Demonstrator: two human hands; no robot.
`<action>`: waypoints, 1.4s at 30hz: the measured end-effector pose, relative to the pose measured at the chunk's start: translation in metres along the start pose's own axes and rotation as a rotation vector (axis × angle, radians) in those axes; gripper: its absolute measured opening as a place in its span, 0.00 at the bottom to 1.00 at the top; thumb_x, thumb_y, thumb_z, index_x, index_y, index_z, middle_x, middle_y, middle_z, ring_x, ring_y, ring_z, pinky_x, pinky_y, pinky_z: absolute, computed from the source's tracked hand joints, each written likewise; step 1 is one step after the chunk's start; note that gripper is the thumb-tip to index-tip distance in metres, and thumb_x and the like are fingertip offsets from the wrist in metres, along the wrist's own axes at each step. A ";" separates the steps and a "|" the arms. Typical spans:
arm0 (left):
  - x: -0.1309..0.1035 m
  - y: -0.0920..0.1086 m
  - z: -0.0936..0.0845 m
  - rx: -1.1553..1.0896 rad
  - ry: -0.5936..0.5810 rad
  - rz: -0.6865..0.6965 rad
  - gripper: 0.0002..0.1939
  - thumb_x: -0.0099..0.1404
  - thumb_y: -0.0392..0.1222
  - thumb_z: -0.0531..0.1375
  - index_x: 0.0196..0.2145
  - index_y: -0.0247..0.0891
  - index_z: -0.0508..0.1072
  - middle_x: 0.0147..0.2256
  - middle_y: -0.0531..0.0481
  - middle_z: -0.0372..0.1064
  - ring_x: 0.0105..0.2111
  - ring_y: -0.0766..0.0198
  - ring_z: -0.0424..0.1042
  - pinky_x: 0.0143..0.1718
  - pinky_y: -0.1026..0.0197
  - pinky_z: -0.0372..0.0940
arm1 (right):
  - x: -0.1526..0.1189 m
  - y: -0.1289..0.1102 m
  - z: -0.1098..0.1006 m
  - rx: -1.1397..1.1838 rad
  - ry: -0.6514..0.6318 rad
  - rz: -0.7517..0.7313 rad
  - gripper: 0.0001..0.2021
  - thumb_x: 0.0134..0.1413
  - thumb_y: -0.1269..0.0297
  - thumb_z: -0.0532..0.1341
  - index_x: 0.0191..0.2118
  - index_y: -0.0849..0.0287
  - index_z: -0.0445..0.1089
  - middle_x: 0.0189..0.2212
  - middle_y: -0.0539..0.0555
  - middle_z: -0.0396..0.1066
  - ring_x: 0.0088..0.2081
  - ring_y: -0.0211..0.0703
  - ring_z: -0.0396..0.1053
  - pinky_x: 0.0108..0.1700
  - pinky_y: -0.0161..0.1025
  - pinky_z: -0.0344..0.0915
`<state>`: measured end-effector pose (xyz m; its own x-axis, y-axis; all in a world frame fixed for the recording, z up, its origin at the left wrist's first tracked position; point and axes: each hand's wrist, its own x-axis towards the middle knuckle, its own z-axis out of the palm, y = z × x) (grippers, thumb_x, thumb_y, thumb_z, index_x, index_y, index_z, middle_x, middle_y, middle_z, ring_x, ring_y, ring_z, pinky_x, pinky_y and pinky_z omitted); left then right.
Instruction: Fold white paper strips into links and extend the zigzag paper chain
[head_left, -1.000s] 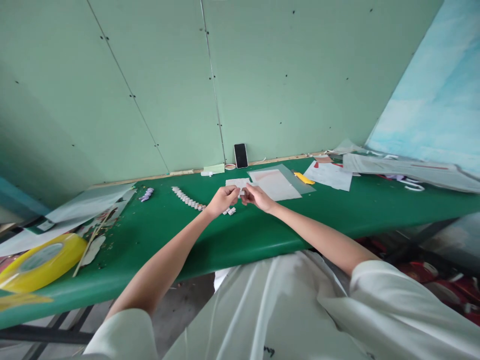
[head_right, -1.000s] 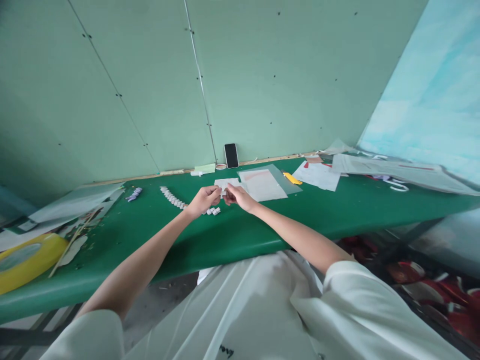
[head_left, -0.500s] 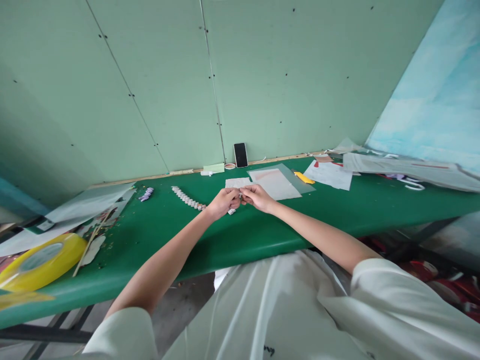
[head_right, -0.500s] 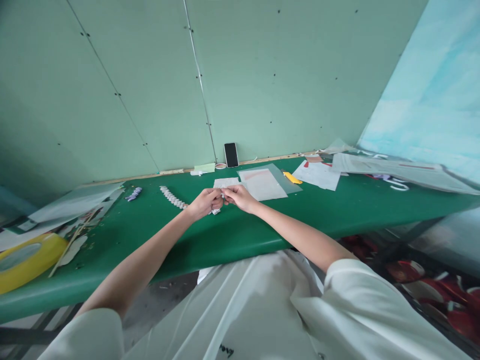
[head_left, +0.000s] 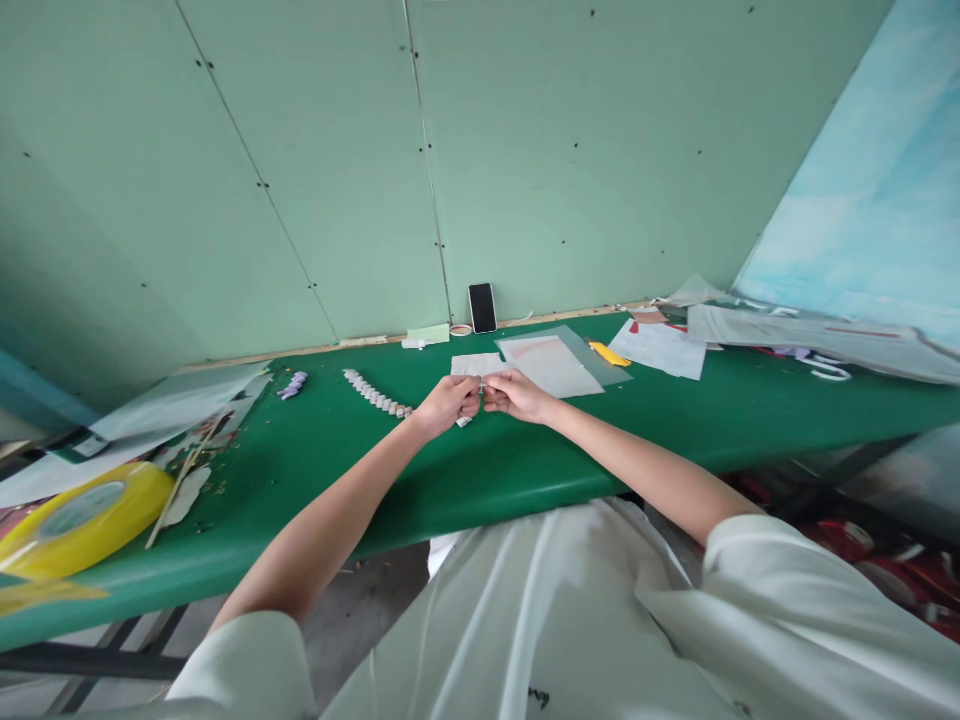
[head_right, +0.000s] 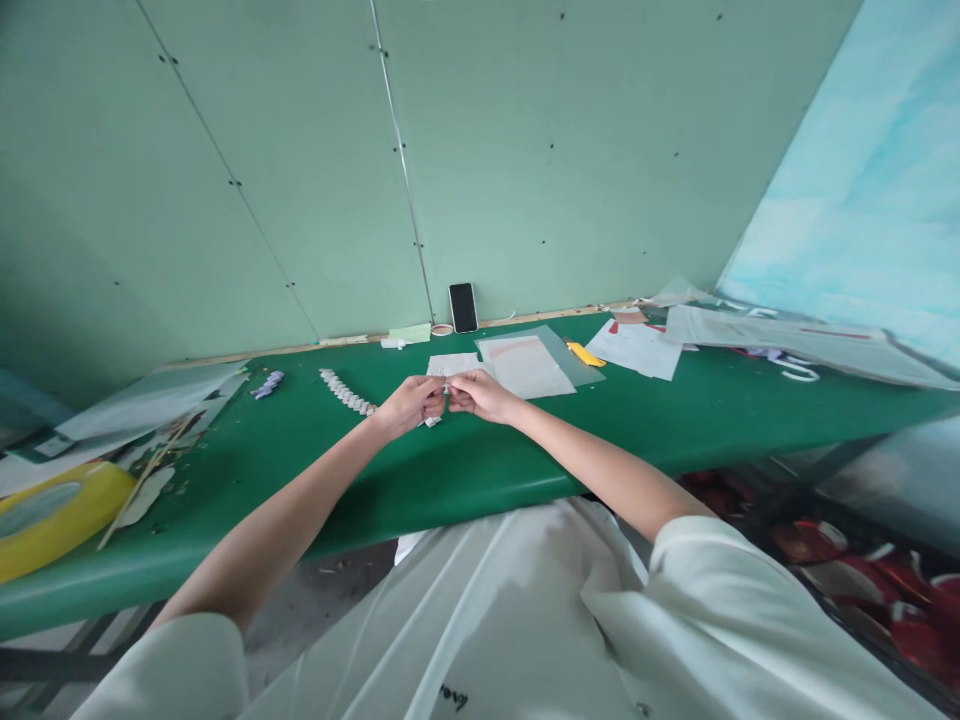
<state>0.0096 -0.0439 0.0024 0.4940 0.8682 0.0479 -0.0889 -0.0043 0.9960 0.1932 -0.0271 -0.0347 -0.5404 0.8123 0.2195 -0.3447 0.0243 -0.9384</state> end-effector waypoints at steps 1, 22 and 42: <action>0.000 0.000 0.000 -0.005 -0.003 0.001 0.27 0.66 0.53 0.68 0.22 0.41 0.56 0.20 0.59 0.44 0.18 0.74 0.48 0.20 0.64 0.48 | 0.000 0.000 0.000 -0.008 0.005 -0.009 0.22 0.58 0.51 0.70 0.24 0.58 0.63 0.18 0.41 0.50 0.21 0.32 0.49 0.32 0.36 0.64; -0.005 0.016 -0.010 -0.060 -0.142 -0.068 0.23 0.67 0.47 0.67 0.22 0.39 0.61 0.18 0.59 0.44 0.17 0.71 0.50 0.18 0.66 0.51 | -0.002 -0.006 0.001 0.027 -0.008 -0.012 0.25 0.60 0.51 0.70 0.21 0.56 0.59 0.18 0.42 0.47 0.22 0.34 0.46 0.31 0.36 0.65; 0.000 0.027 -0.034 1.021 -0.140 0.085 0.16 0.72 0.53 0.54 0.40 0.39 0.74 0.40 0.46 0.79 0.35 0.60 0.75 0.35 0.62 0.65 | -0.001 -0.010 -0.012 -0.376 0.143 -0.207 0.19 0.57 0.46 0.71 0.35 0.60 0.79 0.24 0.51 0.75 0.25 0.39 0.69 0.31 0.37 0.65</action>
<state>-0.0221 -0.0276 0.0268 0.6219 0.7805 0.0641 0.6161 -0.5382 0.5751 0.2062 -0.0211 -0.0282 -0.3689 0.8399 0.3981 -0.1167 0.3830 -0.9163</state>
